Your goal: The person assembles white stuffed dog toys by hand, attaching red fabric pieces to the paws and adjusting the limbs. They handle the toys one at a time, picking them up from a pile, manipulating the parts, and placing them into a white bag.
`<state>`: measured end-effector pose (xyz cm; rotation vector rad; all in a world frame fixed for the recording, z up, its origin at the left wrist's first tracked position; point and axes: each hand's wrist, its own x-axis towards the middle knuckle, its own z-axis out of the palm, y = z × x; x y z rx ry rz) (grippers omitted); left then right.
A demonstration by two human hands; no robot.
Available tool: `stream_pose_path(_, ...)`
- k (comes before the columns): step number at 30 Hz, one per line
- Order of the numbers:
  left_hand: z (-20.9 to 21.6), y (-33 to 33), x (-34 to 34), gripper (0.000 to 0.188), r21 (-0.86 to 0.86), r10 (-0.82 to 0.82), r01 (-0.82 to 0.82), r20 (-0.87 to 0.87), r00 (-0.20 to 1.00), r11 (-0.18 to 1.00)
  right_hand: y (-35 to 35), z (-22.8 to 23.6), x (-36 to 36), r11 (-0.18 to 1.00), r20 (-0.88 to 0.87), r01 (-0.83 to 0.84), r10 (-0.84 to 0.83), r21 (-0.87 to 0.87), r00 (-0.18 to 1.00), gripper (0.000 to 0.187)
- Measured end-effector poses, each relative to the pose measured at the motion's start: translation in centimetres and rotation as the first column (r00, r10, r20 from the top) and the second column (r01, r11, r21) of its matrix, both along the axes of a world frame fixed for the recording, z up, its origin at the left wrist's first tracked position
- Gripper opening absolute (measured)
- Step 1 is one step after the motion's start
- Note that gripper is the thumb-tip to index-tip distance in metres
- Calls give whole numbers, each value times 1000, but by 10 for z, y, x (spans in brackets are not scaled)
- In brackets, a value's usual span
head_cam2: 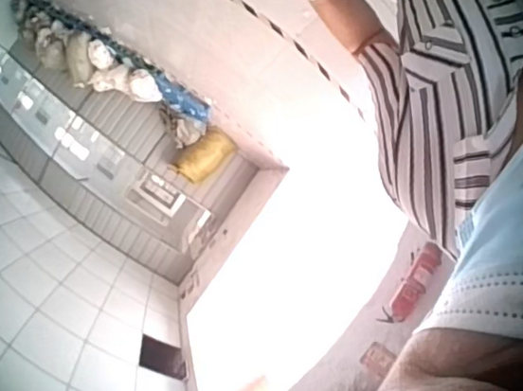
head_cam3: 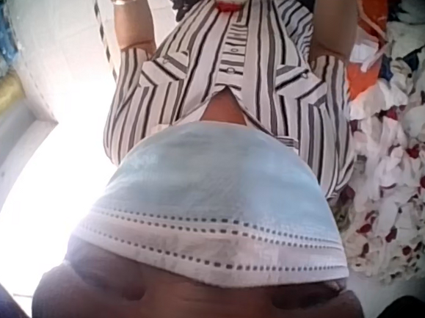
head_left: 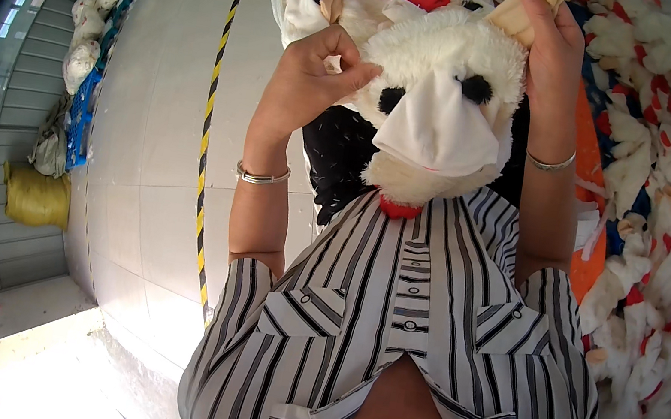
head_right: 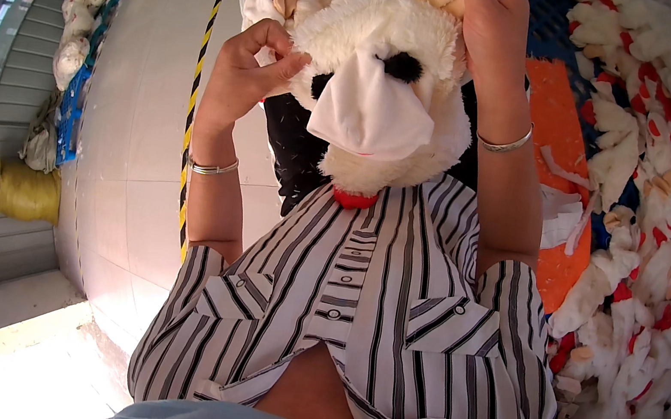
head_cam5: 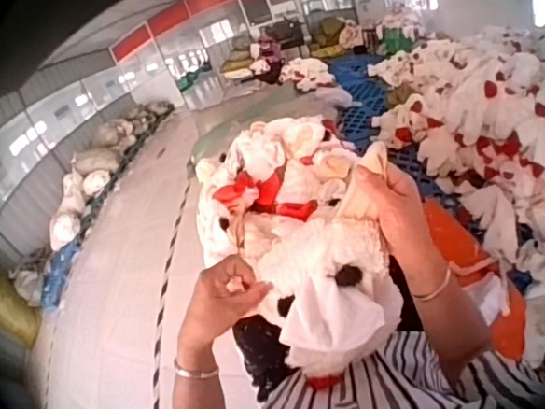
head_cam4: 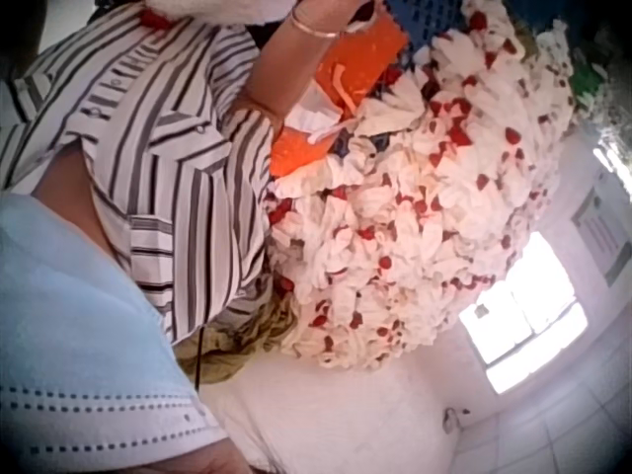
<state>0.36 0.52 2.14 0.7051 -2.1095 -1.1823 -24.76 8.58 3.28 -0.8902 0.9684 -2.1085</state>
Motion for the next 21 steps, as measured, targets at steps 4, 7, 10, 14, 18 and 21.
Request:
stream_pose_path(4, -1, 16, -37, 42, -134, -89, 64, -194, 977, 989, -5, 11, 10, 994, -131, -112, 110, -9, 985, 21)
stream_pose_path(7, -2, 28, -51, 41, 23, -174, 175, 284, 943, 984, -18, 17, 15, 999, -185, 33, -31, 9, 982, 23)
stream_pose_path(10, -21, 16, -66, 33, 225, -124, 126, -25, 992, 966, -11, -7, -9, 972, -425, 233, -227, -39, 876, 21)
stream_pose_path(14, -53, 2, -75, 24, 186, -26, 69, -228, 973, 980, 37, -21, 9, 978, -613, 207, -167, -5, 772, 16)
stream_pose_path(18, -53, -1, -87, 30, 461, 113, -46, -119, 986, 886, 59, -38, 41, 909, -756, 153, 218, 388, 618, 21)
stream_pose_path(21, -55, 2, -92, 33, 588, 178, -53, -158, 971, 807, 61, -51, 41, 881, -781, 201, 249, 428, 572, 24)
